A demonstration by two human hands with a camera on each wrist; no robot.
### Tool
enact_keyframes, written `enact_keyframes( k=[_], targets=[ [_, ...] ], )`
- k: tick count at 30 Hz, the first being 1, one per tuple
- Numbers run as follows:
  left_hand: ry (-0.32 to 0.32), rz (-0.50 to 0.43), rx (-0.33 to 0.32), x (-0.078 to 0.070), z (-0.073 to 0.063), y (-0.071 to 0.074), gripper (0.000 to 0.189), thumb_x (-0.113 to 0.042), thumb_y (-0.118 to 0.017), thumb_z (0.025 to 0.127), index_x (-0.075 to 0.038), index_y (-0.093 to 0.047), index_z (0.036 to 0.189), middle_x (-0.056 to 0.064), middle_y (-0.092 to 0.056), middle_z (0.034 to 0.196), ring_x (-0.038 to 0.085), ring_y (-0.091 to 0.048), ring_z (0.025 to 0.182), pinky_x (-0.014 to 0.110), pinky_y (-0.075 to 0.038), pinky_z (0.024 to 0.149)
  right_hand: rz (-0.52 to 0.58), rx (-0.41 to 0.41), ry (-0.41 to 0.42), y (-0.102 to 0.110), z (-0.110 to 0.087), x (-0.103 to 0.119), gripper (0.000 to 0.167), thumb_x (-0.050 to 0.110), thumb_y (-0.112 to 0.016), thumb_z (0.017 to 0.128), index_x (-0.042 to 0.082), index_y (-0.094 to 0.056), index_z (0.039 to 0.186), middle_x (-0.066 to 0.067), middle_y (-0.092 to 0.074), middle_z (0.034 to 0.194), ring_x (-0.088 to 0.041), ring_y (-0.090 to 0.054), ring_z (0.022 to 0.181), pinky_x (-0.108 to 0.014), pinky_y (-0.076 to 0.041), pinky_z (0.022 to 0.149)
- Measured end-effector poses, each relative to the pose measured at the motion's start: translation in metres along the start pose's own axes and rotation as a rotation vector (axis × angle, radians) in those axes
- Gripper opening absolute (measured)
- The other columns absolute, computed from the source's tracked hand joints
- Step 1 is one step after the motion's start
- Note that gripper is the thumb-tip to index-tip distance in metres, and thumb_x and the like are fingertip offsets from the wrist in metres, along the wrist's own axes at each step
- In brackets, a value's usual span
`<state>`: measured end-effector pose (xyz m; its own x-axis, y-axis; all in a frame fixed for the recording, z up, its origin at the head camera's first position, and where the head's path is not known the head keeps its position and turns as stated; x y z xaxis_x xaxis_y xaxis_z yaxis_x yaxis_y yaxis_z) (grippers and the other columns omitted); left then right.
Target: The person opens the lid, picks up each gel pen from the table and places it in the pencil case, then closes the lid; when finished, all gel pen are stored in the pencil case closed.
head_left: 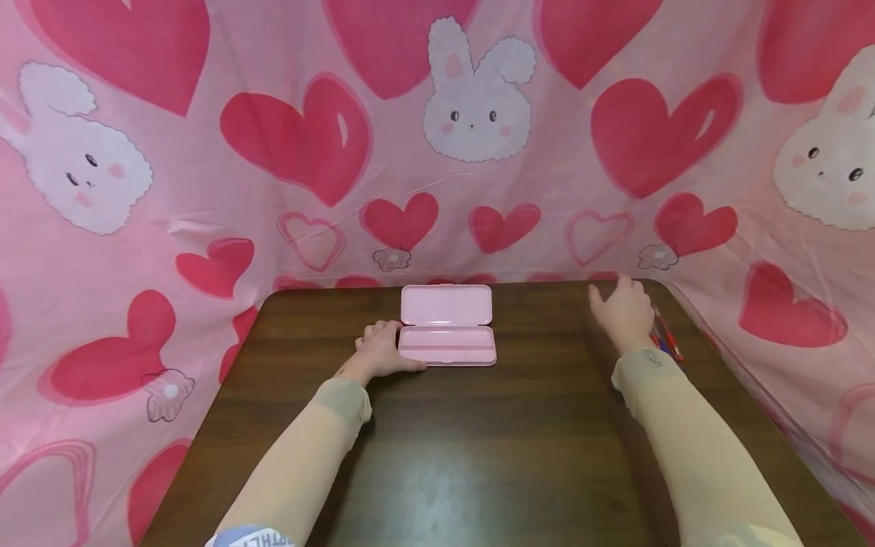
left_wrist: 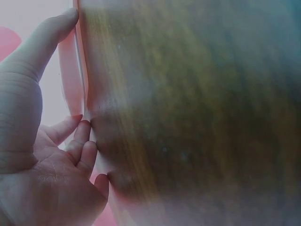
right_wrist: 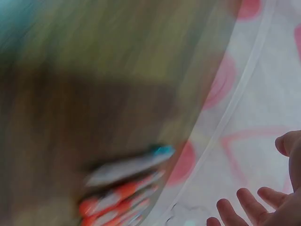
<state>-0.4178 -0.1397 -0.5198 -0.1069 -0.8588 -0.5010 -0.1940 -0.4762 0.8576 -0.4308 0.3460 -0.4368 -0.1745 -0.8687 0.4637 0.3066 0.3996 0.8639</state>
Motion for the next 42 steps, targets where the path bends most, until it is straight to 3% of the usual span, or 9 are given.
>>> enact_keyframes(
  k=[14,21,28,36,42],
  targets=[
    [-0.006,0.007,-0.006,-0.003,-0.006,0.002,0.105,-0.065,-0.094,0.073,-0.008,-0.054,0.151,0.018,-0.056,0.147,0.040,-0.043,0.140,0.061,-0.034,0.112,-0.090,0.138,-0.215,0.018,-0.015,-0.100,0.082,0.053,-0.038,0.110,-0.013,-0.034,0.158,-0.044,-0.039,0.159,-0.070,-0.042,0.139,-0.082,-0.038,0.109],
    [-0.012,0.019,-0.018,-0.004,-0.007,0.002,0.103,-0.066,-0.093,0.072,-0.008,-0.056,0.149,0.017,-0.057,0.144,0.039,-0.045,0.138,0.059,-0.036,0.109,-0.133,0.149,-0.205,0.017,-0.016,-0.138,0.071,0.043,-0.043,0.109,-0.019,-0.048,0.145,-0.046,-0.050,0.151,-0.069,-0.054,0.129,-0.076,-0.049,0.103],
    [-0.011,0.017,-0.013,-0.004,-0.006,-0.001,0.102,-0.063,-0.094,0.073,-0.008,-0.055,0.149,0.018,-0.057,0.144,0.039,-0.044,0.138,0.059,-0.035,0.109,-0.183,0.190,-0.148,0.015,-0.020,-0.146,0.067,0.038,-0.044,0.109,-0.022,-0.052,0.138,-0.049,-0.052,0.144,-0.068,-0.056,0.125,-0.073,-0.051,0.104],
    [-0.011,0.019,-0.010,-0.004,-0.006,0.000,0.104,-0.066,-0.093,0.073,-0.009,-0.055,0.150,0.017,-0.057,0.144,0.039,-0.045,0.138,0.059,-0.036,0.109,-0.194,0.168,-0.141,0.009,-0.018,-0.154,0.057,0.037,-0.049,0.108,-0.014,-0.062,0.130,-0.049,-0.059,0.134,-0.068,-0.061,0.114,-0.071,-0.054,0.093],
    [-0.006,0.018,-0.013,-0.003,-0.005,0.000,0.103,-0.064,-0.094,0.072,-0.009,-0.055,0.150,0.017,-0.057,0.144,0.039,-0.045,0.138,0.059,-0.036,0.110,-0.182,0.149,-0.115,0.009,-0.016,-0.151,0.049,0.032,-0.052,0.105,-0.012,-0.072,0.109,-0.047,-0.064,0.124,-0.067,-0.064,0.106,-0.069,-0.055,0.083]
  ],
)
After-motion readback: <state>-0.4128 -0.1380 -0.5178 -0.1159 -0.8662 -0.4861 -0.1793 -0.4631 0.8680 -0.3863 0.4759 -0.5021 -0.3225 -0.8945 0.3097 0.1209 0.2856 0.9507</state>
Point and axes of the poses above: each hand's wrist, its own z-axis towards the middle knuckle, its own y-axis out of the back of the hand, x = y × z, the point moved 8 cm from there along z, towards the middle knuckle
